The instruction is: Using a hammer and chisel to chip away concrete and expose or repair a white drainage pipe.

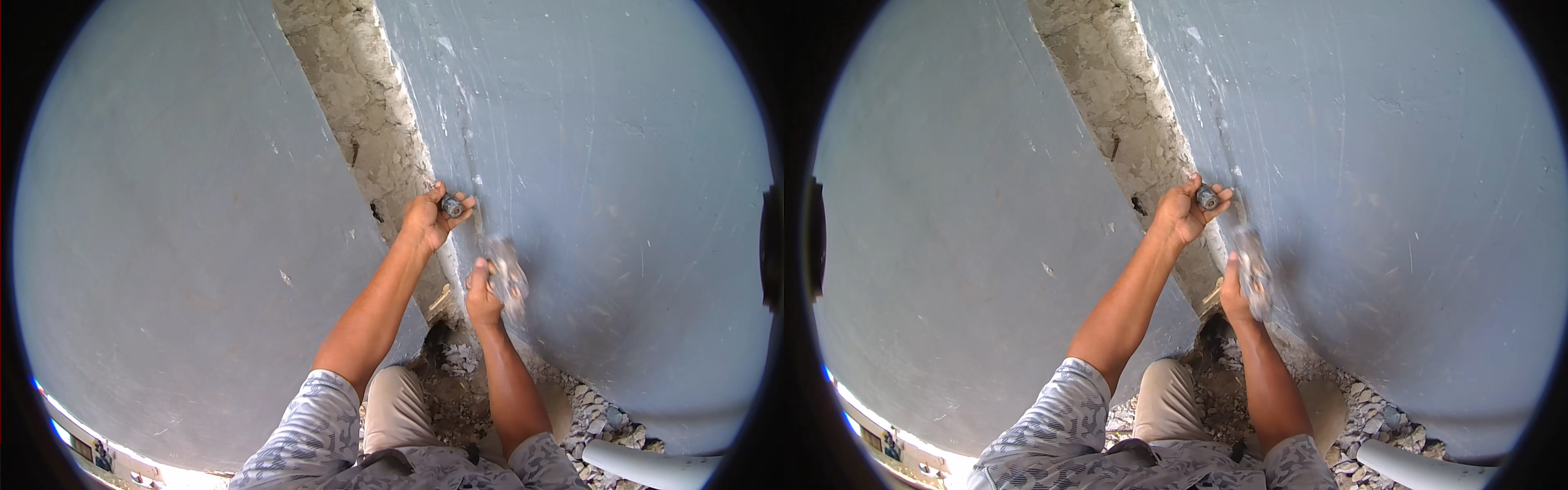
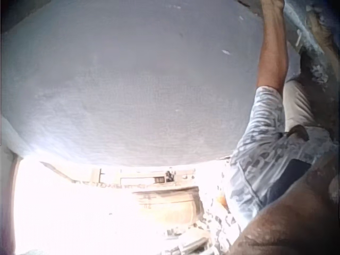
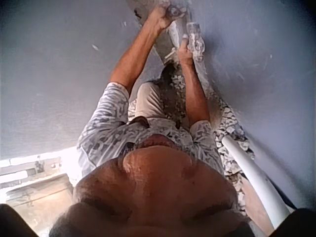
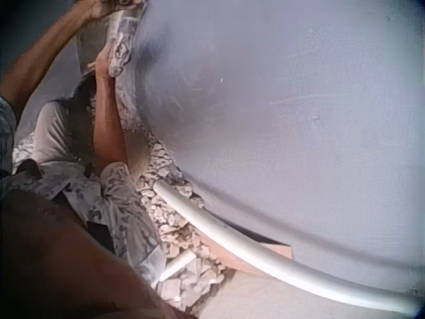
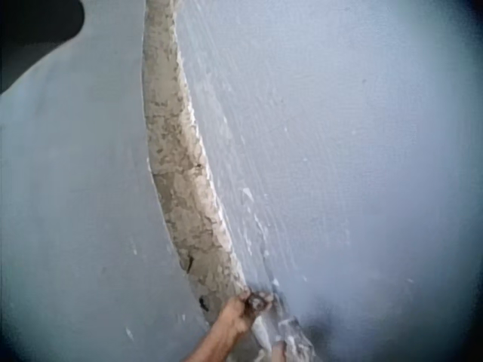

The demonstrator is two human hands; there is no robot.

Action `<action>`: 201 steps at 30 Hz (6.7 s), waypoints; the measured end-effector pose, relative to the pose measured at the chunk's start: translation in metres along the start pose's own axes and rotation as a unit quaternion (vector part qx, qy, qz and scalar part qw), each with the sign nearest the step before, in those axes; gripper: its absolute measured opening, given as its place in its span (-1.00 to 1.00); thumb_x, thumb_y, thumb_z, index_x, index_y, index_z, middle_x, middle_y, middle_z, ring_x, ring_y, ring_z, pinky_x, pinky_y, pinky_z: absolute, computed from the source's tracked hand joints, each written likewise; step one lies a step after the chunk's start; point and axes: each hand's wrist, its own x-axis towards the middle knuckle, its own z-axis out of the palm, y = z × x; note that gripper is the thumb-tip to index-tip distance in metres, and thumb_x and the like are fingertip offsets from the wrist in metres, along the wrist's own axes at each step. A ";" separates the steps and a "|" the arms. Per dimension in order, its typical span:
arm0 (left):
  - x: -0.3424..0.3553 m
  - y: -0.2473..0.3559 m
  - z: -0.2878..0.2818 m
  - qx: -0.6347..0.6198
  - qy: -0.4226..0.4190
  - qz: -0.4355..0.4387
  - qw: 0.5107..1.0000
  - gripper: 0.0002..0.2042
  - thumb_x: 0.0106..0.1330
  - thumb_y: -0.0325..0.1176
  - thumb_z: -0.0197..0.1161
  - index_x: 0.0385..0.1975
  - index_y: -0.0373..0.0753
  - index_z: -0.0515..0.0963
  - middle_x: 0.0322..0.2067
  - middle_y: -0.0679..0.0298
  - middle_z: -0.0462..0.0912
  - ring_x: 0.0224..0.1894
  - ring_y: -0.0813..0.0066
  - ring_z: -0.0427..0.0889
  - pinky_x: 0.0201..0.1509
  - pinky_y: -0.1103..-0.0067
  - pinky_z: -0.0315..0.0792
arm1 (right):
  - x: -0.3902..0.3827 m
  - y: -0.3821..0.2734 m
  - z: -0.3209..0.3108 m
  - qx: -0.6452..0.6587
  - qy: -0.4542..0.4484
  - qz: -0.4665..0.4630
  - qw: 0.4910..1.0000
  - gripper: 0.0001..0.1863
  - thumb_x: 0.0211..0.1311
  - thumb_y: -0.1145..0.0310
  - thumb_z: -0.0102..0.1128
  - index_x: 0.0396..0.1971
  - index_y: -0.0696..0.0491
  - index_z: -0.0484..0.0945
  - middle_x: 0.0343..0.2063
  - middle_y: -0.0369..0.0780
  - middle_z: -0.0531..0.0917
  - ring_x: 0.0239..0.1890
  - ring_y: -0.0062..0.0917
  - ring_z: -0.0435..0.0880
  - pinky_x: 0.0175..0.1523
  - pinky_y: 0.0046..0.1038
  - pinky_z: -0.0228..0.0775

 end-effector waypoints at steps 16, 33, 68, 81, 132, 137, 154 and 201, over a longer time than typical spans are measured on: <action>0.055 -0.062 0.030 0.278 0.307 0.193 0.889 -0.55 0.57 -0.10 -0.08 -0.11 -0.54 0.34 -0.40 -0.18 0.61 -0.65 0.05 0.63 -0.66 0.29 0.53 | -0.022 0.020 -0.047 -0.060 -0.104 0.189 0.975 -0.66 0.33 0.35 0.27 -0.63 0.16 0.49 -0.77 -0.40 0.40 -0.69 -0.68 0.30 -0.58 -0.40 0.17; -0.031 0.005 -0.055 0.033 0.089 0.109 0.989 -0.76 0.40 -0.20 -0.01 -0.21 -0.25 0.47 -0.57 0.19 0.51 -0.72 0.39 0.34 -0.59 0.39 0.27 | -0.016 -0.005 -0.053 -0.116 -0.148 0.018 0.982 -0.80 0.27 0.37 0.30 -0.43 0.21 0.58 -0.63 -0.08 0.60 -0.57 -0.45 0.64 -0.41 -0.33 0.43; -0.034 0.019 -0.084 -0.079 0.011 0.019 0.997 -0.82 0.48 -0.27 0.12 -0.25 -0.27 0.49 -0.42 0.13 0.66 -0.57 0.29 0.62 -0.45 0.29 0.62 | 0.031 -0.100 0.012 -0.228 -0.328 0.034 0.916 -0.64 0.33 0.17 0.34 -0.39 0.17 0.48 -0.64 -0.12 0.59 -0.63 -0.33 0.60 -0.48 -0.28 0.34; -0.236 0.081 -0.135 0.338 0.168 0.494 0.783 -0.82 0.57 -0.26 0.06 -0.25 -0.22 0.41 -0.56 0.28 0.57 -0.61 0.62 0.50 -0.59 0.67 0.31 | 0.111 -0.059 0.122 -0.100 -0.137 -0.150 0.974 -0.76 0.45 0.35 0.12 -0.05 0.18 0.41 -0.38 0.03 0.64 -0.39 0.01 0.67 -0.32 -0.09 0.44; -0.246 0.092 -0.215 0.538 0.246 0.586 0.554 -0.86 0.51 -0.40 0.14 -0.31 -0.28 0.40 -0.52 0.29 0.61 -0.53 0.61 0.59 -0.45 0.67 0.45 | 0.123 -0.020 0.132 -0.135 -0.146 -0.050 0.979 -0.69 0.41 0.23 0.17 -0.24 0.24 0.49 -0.46 0.18 0.64 -0.38 0.21 0.62 -0.30 -0.03 0.43; -0.247 0.092 -0.221 0.550 0.253 0.585 0.540 -0.88 0.50 -0.42 0.14 -0.30 -0.28 0.40 -0.52 0.31 0.61 -0.54 0.62 0.59 -0.46 0.67 0.45 | 0.130 -0.030 0.121 -0.313 -0.468 0.233 0.793 -0.67 0.37 0.23 0.22 -0.16 0.25 0.54 -0.46 0.08 0.69 -0.47 0.01 0.71 -0.35 -0.09 0.48; -0.244 0.091 -0.217 0.549 0.259 0.593 0.530 -0.88 0.47 -0.44 0.17 -0.32 -0.29 0.42 -0.54 0.30 0.59 -0.56 0.65 0.56 -0.47 0.68 0.43 | 0.102 -0.008 0.106 -0.288 -0.348 0.078 0.889 -0.63 0.41 0.20 0.18 -0.02 0.20 0.52 -0.44 0.09 0.68 -0.34 0.04 0.71 -0.28 -0.02 0.45; -0.239 0.087 -0.223 0.516 0.233 0.620 0.543 -0.92 0.44 -0.54 0.09 -0.33 -0.30 0.38 -0.48 0.24 0.59 -0.55 0.60 0.53 -0.50 0.63 0.43 | 0.096 -0.067 0.114 -0.139 -0.271 -0.044 0.952 -0.76 0.45 0.33 0.11 -0.21 0.23 0.38 -0.67 0.04 0.58 -0.62 0.00 0.63 -0.51 -0.12 0.40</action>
